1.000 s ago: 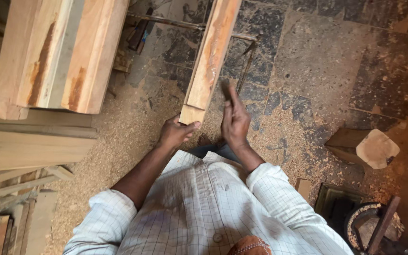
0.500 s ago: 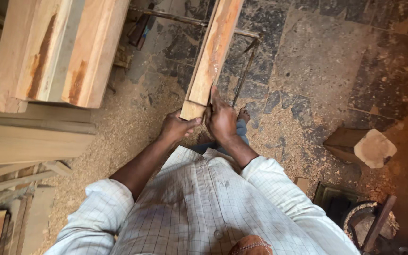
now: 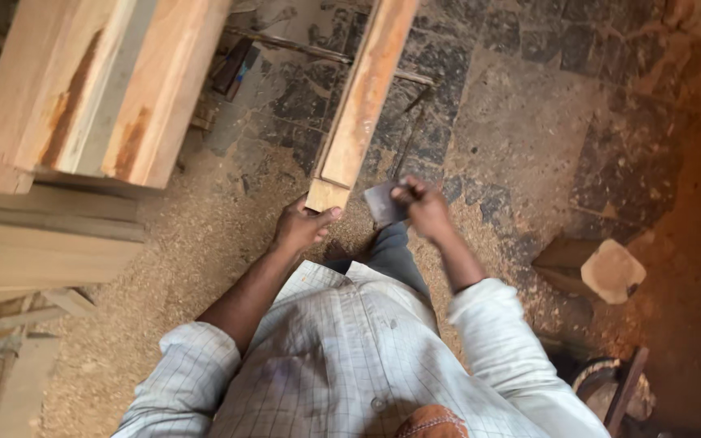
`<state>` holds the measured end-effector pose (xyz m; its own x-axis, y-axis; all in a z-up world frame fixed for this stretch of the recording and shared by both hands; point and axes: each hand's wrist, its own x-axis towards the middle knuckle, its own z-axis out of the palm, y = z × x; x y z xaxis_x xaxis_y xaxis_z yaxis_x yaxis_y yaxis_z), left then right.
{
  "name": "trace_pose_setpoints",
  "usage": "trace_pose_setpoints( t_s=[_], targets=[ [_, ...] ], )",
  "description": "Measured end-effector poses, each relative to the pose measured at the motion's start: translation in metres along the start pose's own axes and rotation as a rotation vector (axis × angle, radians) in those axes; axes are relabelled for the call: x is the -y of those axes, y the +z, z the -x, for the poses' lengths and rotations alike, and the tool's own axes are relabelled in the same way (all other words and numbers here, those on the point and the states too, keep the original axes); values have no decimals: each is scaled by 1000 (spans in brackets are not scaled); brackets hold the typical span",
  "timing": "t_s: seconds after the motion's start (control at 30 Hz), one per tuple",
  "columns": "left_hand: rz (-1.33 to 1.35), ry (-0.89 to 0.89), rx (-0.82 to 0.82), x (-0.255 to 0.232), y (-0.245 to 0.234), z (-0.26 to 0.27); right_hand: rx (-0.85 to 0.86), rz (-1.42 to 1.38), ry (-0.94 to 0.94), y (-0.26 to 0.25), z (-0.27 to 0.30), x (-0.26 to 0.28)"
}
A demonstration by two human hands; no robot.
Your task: The person sands a long wooden plank and a smaller wooden block using a sanding block. They repeatedly rub the sanding block along the surfaces of the wood pieces, occasionally dipping the block into a paste on a board before continuing to sand.
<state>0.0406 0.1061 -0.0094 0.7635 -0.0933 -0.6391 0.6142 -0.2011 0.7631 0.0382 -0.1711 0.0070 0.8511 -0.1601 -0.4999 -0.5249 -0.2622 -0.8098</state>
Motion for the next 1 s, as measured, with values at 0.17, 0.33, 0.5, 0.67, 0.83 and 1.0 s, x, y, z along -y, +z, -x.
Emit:
trace_pose_setpoints(
  t_s=[0.17,0.33,0.5,0.67,0.83,1.0],
  targets=[
    [91,16,0,0,4,3,88,87,-57,-24,16,89],
    [112,53,-54,-5,6,15,245,330,-245,-35,7,144],
    [133,55,-58,-13,9,20,313,737,-457,-30,-57,159],
    [126,-26,-111,-4,12,16,-358,536,-765,-78,-121,183],
    [310,2,-107,16,19,5,-256,416,-976,-113,-128,154],
    [571,-92,-192,22,36,16,2,204,-342,-129,-114,74]
  ],
)
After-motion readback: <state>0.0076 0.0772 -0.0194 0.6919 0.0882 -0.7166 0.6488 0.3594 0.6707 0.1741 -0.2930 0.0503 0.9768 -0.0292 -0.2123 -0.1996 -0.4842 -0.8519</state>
